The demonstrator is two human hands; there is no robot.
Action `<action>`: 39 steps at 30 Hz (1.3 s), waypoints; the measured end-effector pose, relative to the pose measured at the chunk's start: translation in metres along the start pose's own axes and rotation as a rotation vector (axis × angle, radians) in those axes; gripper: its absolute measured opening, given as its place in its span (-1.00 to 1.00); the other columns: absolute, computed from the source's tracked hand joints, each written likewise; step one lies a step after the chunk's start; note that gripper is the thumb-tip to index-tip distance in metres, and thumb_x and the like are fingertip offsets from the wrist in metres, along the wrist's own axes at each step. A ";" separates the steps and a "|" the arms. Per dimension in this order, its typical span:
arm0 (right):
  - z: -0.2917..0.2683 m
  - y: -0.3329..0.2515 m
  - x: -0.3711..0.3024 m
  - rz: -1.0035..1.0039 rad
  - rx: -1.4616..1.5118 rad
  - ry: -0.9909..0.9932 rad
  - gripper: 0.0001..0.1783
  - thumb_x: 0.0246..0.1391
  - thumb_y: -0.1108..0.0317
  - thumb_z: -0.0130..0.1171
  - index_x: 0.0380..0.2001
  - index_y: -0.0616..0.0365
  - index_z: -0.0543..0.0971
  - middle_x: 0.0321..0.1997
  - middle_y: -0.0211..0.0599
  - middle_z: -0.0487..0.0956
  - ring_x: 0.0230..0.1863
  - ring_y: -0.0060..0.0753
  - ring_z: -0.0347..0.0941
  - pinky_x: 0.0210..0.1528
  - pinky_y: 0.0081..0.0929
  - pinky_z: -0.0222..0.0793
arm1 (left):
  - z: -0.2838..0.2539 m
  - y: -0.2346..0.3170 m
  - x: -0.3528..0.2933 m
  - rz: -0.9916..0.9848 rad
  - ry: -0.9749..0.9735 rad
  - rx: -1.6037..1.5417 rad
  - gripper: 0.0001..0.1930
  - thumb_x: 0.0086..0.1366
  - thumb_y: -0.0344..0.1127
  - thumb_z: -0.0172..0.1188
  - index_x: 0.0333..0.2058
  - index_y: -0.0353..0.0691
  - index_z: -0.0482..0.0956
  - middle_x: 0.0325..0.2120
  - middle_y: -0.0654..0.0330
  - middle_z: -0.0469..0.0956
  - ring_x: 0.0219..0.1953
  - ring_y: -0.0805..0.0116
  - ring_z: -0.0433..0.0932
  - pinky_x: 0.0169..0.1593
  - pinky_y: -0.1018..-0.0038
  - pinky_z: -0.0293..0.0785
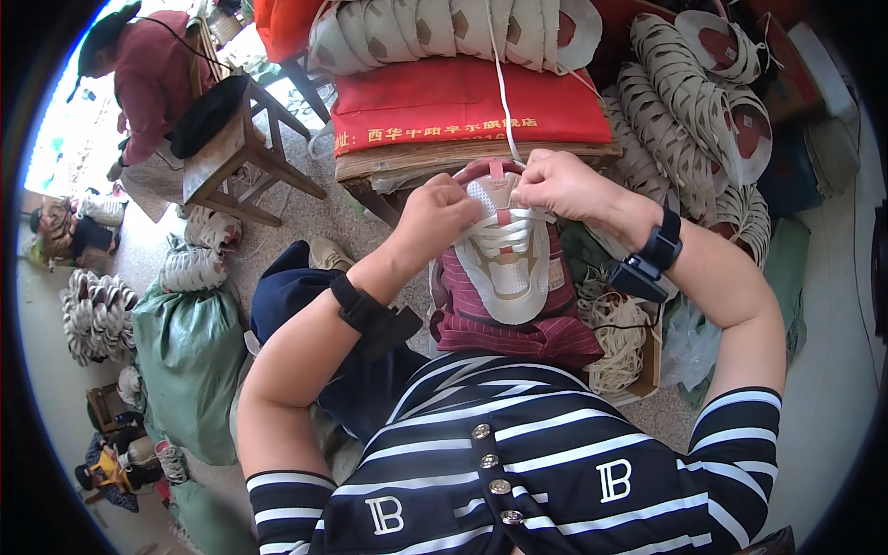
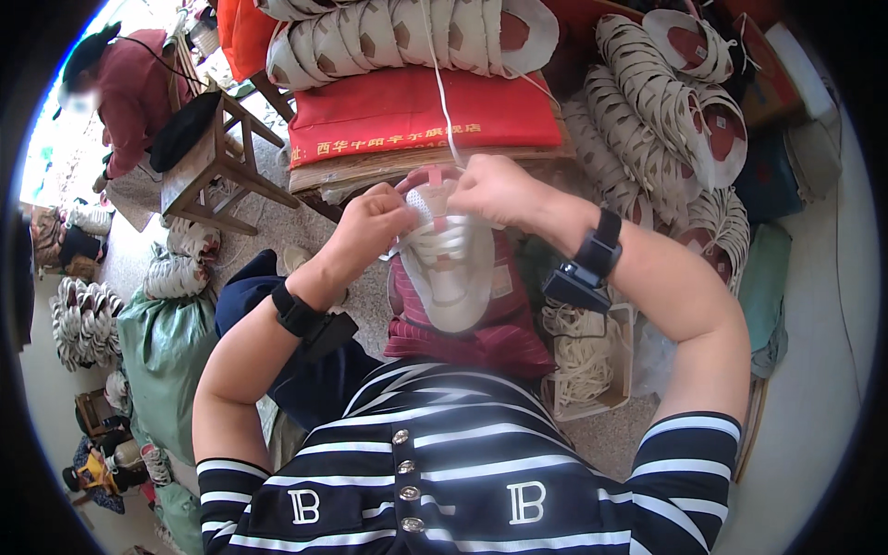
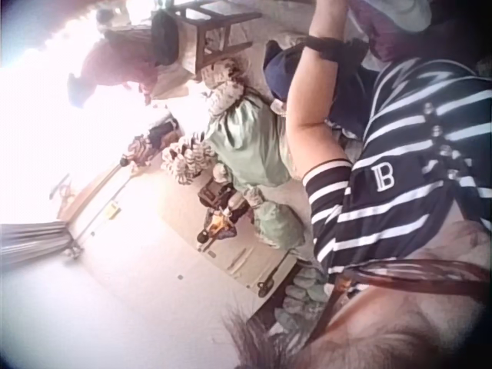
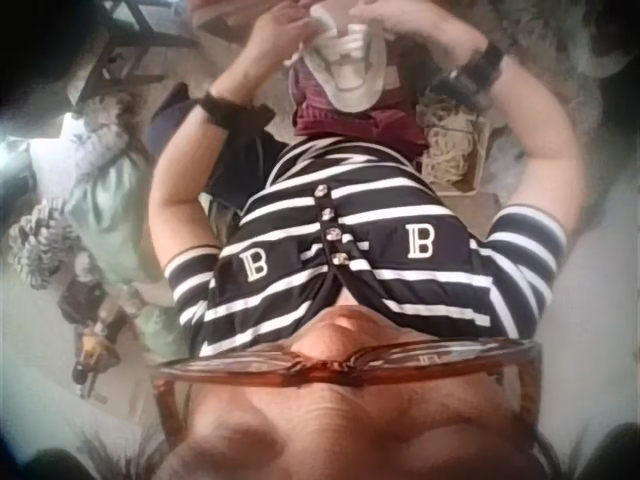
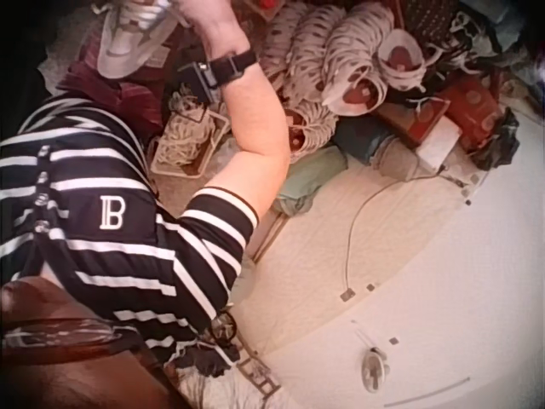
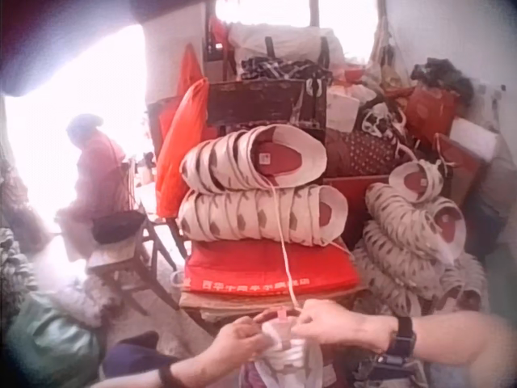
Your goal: The person sits on the floor and laces a white sneaker with pink accents. They thread the white shoelaces through the eyelets, pull them tight, and tie a knot to secure the shoe.
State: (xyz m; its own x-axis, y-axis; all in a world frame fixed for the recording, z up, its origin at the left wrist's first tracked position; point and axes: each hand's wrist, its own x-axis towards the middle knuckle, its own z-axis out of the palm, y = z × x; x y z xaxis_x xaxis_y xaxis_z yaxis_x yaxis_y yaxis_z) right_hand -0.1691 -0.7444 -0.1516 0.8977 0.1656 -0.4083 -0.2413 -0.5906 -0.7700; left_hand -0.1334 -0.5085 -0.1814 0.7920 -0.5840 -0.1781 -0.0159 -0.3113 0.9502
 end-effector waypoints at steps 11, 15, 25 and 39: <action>-0.010 -0.087 -0.061 -0.492 0.278 0.128 -0.81 0.23 0.31 0.21 -0.35 0.23 0.65 -0.23 -0.44 0.42 -0.22 -0.56 0.39 -0.12 -0.57 0.32 | -0.018 0.133 -0.036 0.593 0.273 -0.027 -0.76 0.43 -0.30 0.13 -0.32 -0.35 0.66 -0.27 0.23 0.43 -0.15 0.48 0.41 -0.06 0.56 0.36; 0.001 -0.089 -0.052 -0.467 0.496 -0.023 -0.84 0.23 0.35 0.21 -0.28 0.22 0.65 -0.12 -0.42 0.45 -0.18 -0.60 0.41 -0.09 -0.59 0.35 | -0.006 0.109 -0.004 0.709 0.438 -0.020 -0.83 0.36 -0.35 0.17 -0.29 -0.32 0.68 -0.37 0.20 0.47 -0.24 0.41 0.46 -0.20 0.50 0.42; 0.008 -0.054 -0.018 -0.699 0.142 0.441 -0.79 0.34 0.28 0.12 -0.24 0.14 0.66 -0.26 -0.44 0.59 -0.19 -0.66 0.44 -0.09 -0.64 0.38 | 0.053 0.046 -0.030 0.241 0.189 -0.439 -0.81 0.47 -0.37 0.07 -0.06 -0.36 0.50 -0.30 0.27 0.58 -0.31 0.62 0.51 -0.22 0.65 0.43; -0.040 0.016 -0.049 -0.329 0.437 0.643 -0.58 0.33 0.42 -0.06 0.21 0.26 0.28 -0.29 -0.34 0.62 -0.58 -0.84 0.29 -0.54 -0.86 0.18 | -0.056 -0.018 -0.032 -0.048 0.343 -0.581 -0.69 0.50 -0.25 -0.03 -0.23 -0.36 0.61 -0.63 0.41 0.30 -0.61 0.63 0.18 -0.48 0.62 0.13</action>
State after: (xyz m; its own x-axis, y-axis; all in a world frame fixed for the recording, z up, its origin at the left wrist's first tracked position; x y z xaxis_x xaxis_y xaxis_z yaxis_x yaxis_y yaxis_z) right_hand -0.2018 -0.7940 -0.1247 0.9503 -0.2844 0.1267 0.0671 -0.2103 -0.9753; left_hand -0.1244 -0.4427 -0.1785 0.9340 -0.2789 -0.2231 0.2787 0.1783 0.9437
